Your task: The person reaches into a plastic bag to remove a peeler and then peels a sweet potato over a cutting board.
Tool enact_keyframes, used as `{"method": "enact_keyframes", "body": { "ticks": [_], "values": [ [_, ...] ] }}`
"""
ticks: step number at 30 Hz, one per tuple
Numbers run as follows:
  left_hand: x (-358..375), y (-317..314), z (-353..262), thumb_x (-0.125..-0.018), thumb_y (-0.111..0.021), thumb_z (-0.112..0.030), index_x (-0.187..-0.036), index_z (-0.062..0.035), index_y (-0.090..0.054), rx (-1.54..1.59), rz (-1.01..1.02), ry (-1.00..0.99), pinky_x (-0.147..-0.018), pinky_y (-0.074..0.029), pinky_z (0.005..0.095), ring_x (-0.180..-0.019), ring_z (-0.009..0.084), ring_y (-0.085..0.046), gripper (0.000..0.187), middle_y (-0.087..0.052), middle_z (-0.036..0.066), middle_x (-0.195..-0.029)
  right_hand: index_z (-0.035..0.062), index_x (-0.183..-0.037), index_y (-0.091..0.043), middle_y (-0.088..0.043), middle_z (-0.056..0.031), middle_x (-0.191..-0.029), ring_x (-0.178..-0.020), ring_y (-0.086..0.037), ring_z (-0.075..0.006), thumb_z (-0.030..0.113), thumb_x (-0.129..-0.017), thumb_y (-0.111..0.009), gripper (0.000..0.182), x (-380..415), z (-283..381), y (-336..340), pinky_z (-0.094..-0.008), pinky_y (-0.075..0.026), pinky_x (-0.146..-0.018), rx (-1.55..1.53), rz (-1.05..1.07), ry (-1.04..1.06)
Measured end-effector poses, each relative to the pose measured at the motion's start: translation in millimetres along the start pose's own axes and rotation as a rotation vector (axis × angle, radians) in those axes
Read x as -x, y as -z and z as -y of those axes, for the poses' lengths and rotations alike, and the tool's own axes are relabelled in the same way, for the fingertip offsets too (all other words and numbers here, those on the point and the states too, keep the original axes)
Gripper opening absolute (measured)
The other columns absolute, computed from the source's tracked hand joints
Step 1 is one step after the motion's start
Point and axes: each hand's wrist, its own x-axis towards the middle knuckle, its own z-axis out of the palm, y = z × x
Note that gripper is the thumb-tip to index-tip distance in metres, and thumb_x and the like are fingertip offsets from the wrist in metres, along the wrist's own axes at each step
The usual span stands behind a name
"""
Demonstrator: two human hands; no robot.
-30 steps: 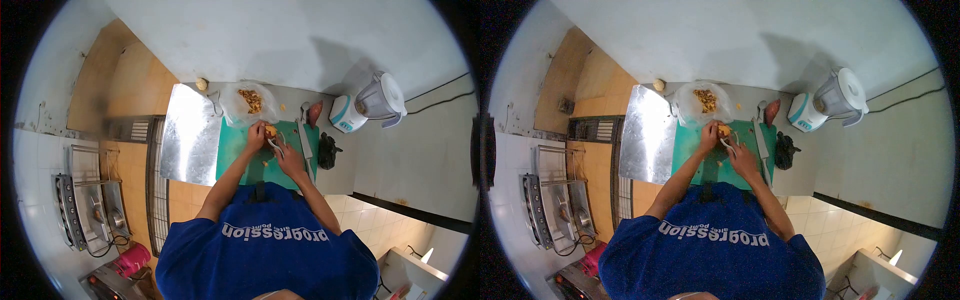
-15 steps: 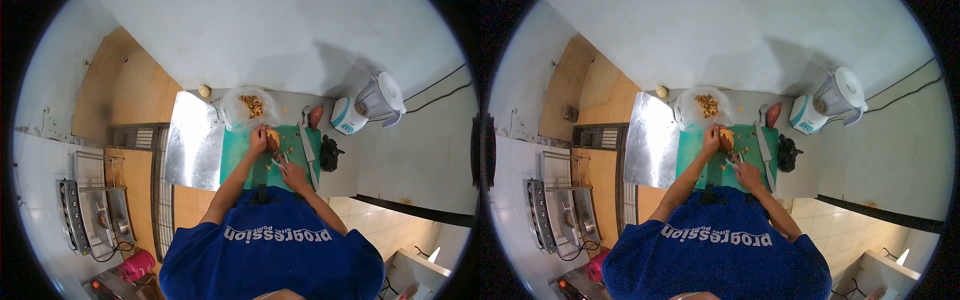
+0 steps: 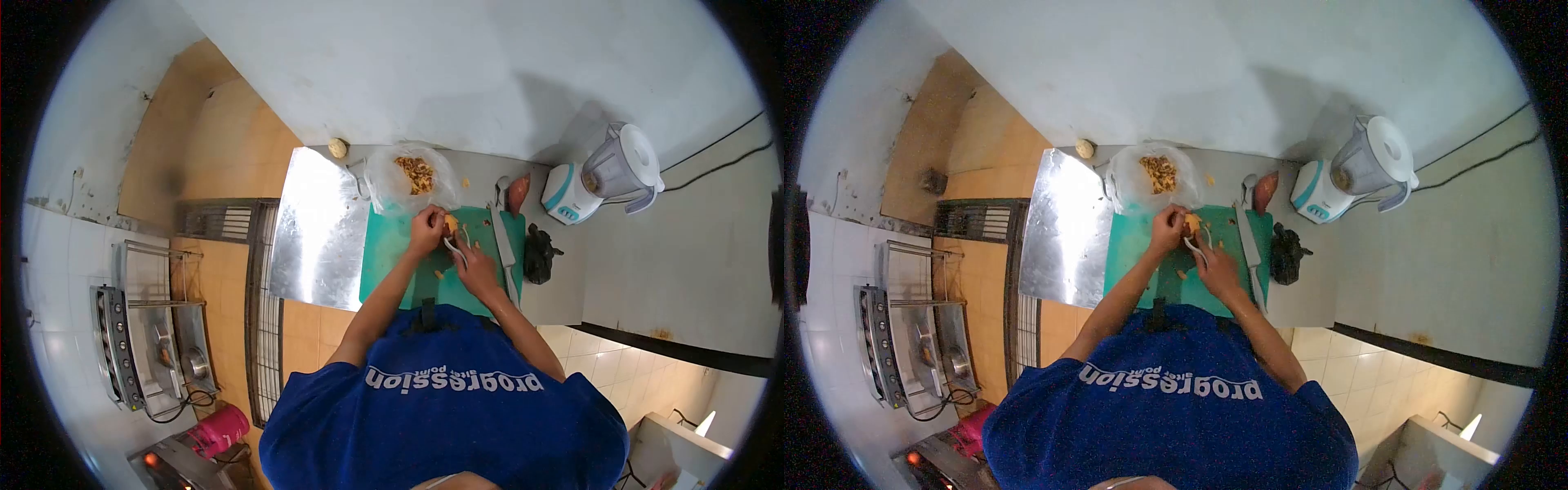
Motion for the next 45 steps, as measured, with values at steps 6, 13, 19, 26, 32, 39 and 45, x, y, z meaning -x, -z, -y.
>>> {"method": "enact_keyframes", "body": {
  "ticks": [6, 13, 19, 26, 32, 39, 45],
  "values": [
    [-2, -6, -3, -0.094, -0.062, -0.015, -0.088, 0.0001, -0.065, -0.042, -0.087, -0.118, -0.057, -0.042, 0.0319, -0.061, 0.011, -0.045, 0.017, -0.054, 0.004, -0.064, 0.0223, -0.151, -0.044, -0.065, -0.0163, -0.085, -0.069, -0.064, -0.0363, 0.035, -0.101, -0.053, 0.053, 43, -14, 7, -0.0477, -0.052, -0.061, 0.046, 0.175, -0.084],
    [-1, -4, 8, -0.094, -0.062, -0.015, -0.089, -0.0004, -0.066, -0.061, -0.054, -0.04, -0.056, -0.042, 0.0309, -0.06, 0.0109, -0.048, 0.016, -0.056, 0.006, -0.065, 0.0222, -0.15, -0.046, -0.066, -0.0182, -0.087, -0.073, -0.066, -0.0365, 0.036, -0.101, -0.053, 0.052, -4, -2, 5, -0.0478, -0.053, -0.062, 0.018, -0.105, -0.016],
    [-1, 0, 3, -0.094, -0.062, -0.017, -0.089, -0.0012, -0.066, -0.12, -0.046, -0.031, -0.059, -0.043, 0.0313, -0.063, 0.0122, -0.051, 0.017, -0.058, 0.007, -0.068, 0.0214, -0.15, -0.046, -0.067, -0.0179, -0.089, -0.075, -0.067, -0.0369, 0.037, -0.1, -0.053, 0.053, 8, -11, -7, -0.0488, -0.054, -0.064, -0.072, -0.088, 0.052],
    [2, 0, -6, -0.095, -0.062, -0.017, -0.091, -0.0015, -0.066, -0.062, -0.087, -0.052, -0.061, -0.044, 0.0309, -0.064, 0.0135, -0.052, 0.017, -0.059, 0.006, -0.068, 0.0185, -0.145, -0.053, -0.065, -0.0166, -0.085, -0.072, -0.064, -0.0367, 0.029, -0.099, -0.056, 0.047, 42, -19, -5, -0.0463, -0.051, -0.063, 0.082, 0.101, -0.099],
    [2, -1, -5, -0.095, -0.062, -0.016, -0.091, -0.0008, -0.066, -0.069, -0.072, -0.098, -0.061, -0.045, 0.029, -0.064, 0.0115, -0.052, 0.016, -0.061, 0.006, -0.069, 0.0182, -0.144, -0.053, -0.066, -0.016, -0.087, -0.073, -0.064, -0.0384, 0.029, -0.1, -0.055, 0.046, -11, 5, 23, -0.047, -0.05, -0.062, -0.075, -0.049, -0.097],
    [-2, 1, 2, -0.097, -0.06, -0.016, -0.093, 0.0003, -0.067, -0.149, -0.027, -0.018, -0.061, -0.045, 0.029, -0.064, 0.0113, -0.053, 0.018, -0.062, 0.007, -0.07, 0.0248, -0.15, -0.046, -0.065, -0.0152, -0.083, -0.063, -0.063, -0.0341, 0.033, -0.1, -0.055, 0.052, 21, -8, -6, -0.045, -0.049, -0.055, -0.012, -0.03, -0.038],
    [1, -2, -2, -0.102, -0.056, -0.022, -0.097, -0.0013, -0.068, -0.1, -0.052, -0.078, -0.059, -0.04, 0.0288, -0.064, 0.0095, -0.048, 0.024, -0.054, 0.001, -0.068, 0.0204, -0.148, -0.048, -0.064, -0.0156, -0.083, -0.071, -0.065, -0.0352, 0.038, -0.1, -0.055, 0.052, 45, -5, 4, -0.049, -0.051, -0.061, 0.053, 0.131, -0.134]
  ]
}}
